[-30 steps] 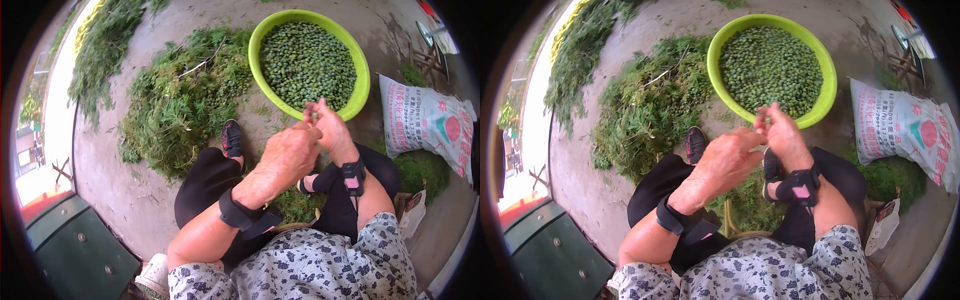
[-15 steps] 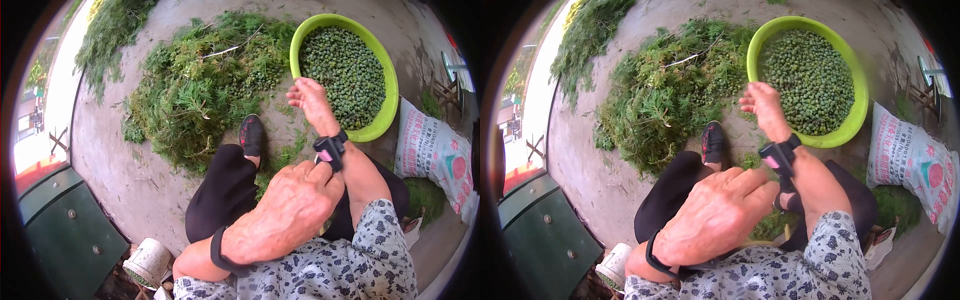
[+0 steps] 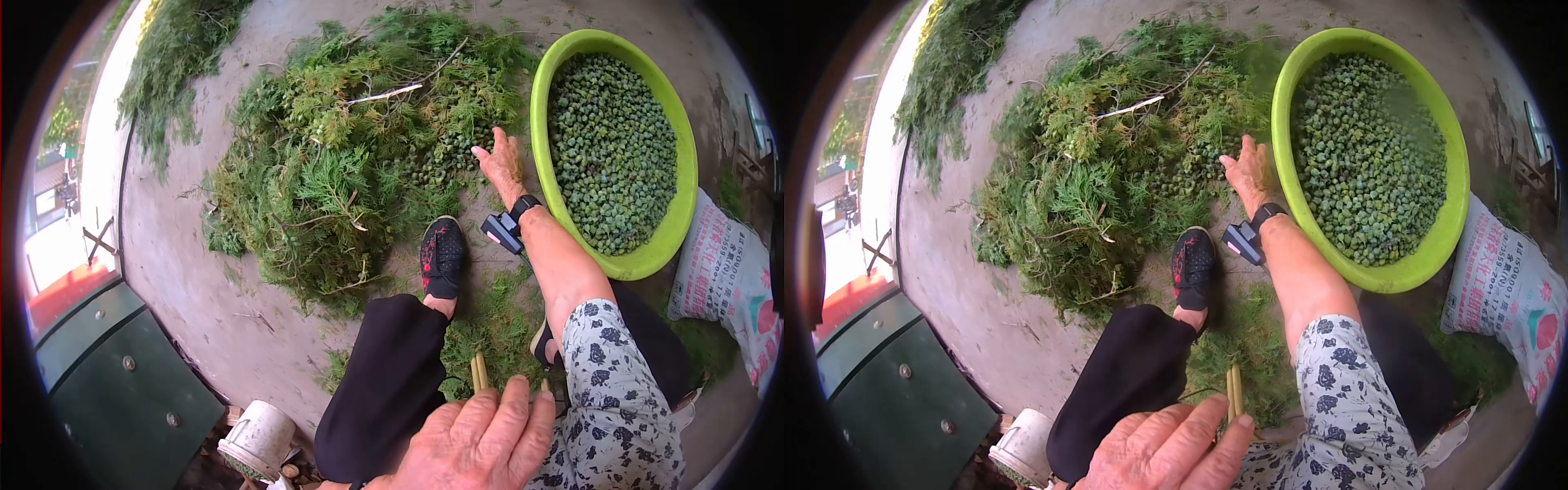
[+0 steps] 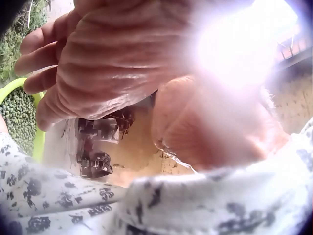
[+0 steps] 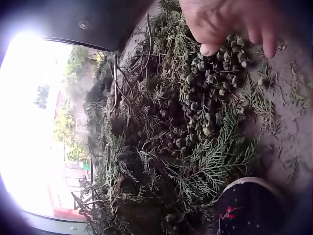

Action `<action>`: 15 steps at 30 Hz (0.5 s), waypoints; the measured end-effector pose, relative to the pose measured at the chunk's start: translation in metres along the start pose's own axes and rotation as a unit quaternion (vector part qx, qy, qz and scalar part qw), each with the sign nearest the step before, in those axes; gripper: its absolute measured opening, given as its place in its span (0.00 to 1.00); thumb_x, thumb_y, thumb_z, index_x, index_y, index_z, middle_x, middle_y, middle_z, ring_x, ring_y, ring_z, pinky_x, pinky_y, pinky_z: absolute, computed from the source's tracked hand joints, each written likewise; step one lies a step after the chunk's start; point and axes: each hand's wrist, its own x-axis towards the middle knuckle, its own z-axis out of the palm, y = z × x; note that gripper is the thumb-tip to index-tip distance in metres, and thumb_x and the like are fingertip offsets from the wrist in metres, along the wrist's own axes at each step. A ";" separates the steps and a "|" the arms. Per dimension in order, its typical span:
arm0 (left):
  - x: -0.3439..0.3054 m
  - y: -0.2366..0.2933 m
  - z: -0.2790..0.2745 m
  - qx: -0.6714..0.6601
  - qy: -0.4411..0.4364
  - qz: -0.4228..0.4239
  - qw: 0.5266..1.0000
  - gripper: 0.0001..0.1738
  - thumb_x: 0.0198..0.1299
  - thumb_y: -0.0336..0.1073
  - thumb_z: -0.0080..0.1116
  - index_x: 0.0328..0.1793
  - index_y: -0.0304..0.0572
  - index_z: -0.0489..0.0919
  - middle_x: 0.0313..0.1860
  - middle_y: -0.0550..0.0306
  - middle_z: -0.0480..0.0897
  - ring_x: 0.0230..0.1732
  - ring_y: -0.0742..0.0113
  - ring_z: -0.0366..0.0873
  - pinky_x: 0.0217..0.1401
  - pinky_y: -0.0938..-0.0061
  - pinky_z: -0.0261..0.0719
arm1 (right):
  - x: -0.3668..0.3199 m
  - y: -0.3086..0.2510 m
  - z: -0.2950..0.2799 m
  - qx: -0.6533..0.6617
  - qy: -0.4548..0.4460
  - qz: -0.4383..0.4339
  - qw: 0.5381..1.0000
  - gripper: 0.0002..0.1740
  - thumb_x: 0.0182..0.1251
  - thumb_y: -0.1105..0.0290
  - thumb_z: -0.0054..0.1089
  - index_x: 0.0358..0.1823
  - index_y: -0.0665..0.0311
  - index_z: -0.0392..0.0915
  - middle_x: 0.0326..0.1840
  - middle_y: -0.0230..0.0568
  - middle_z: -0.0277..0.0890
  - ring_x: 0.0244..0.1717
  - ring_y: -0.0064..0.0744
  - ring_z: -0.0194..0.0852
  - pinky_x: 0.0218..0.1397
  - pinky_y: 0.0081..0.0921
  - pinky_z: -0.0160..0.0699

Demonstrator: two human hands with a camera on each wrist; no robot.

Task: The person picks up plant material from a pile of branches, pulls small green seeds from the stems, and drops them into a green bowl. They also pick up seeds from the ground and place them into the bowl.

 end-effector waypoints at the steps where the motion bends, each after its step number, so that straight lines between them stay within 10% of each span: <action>1: 0.000 0.000 0.001 0.003 0.001 0.002 1.000 0.27 0.45 0.32 0.56 0.56 0.31 0.74 0.51 0.38 0.75 0.43 0.51 0.75 0.41 0.64 0.74 | 0.003 -0.003 0.005 -0.003 0.003 -0.012 1.000 0.38 0.57 0.53 0.65 0.67 0.56 0.61 0.58 0.54 0.62 0.57 0.54 0.66 0.55 0.45 0.72; 15: 0.012 0.004 0.001 -0.031 -0.022 -0.001 0.999 0.23 0.47 0.34 0.54 0.51 0.30 0.76 0.48 0.37 0.77 0.40 0.54 0.77 0.35 0.69 0.75 | -0.038 -0.069 0.094 0.187 -0.077 -0.106 0.974 0.24 0.47 0.70 0.71 0.47 0.62 0.74 0.48 0.50 0.65 0.45 0.46 0.73 0.45 0.37 0.77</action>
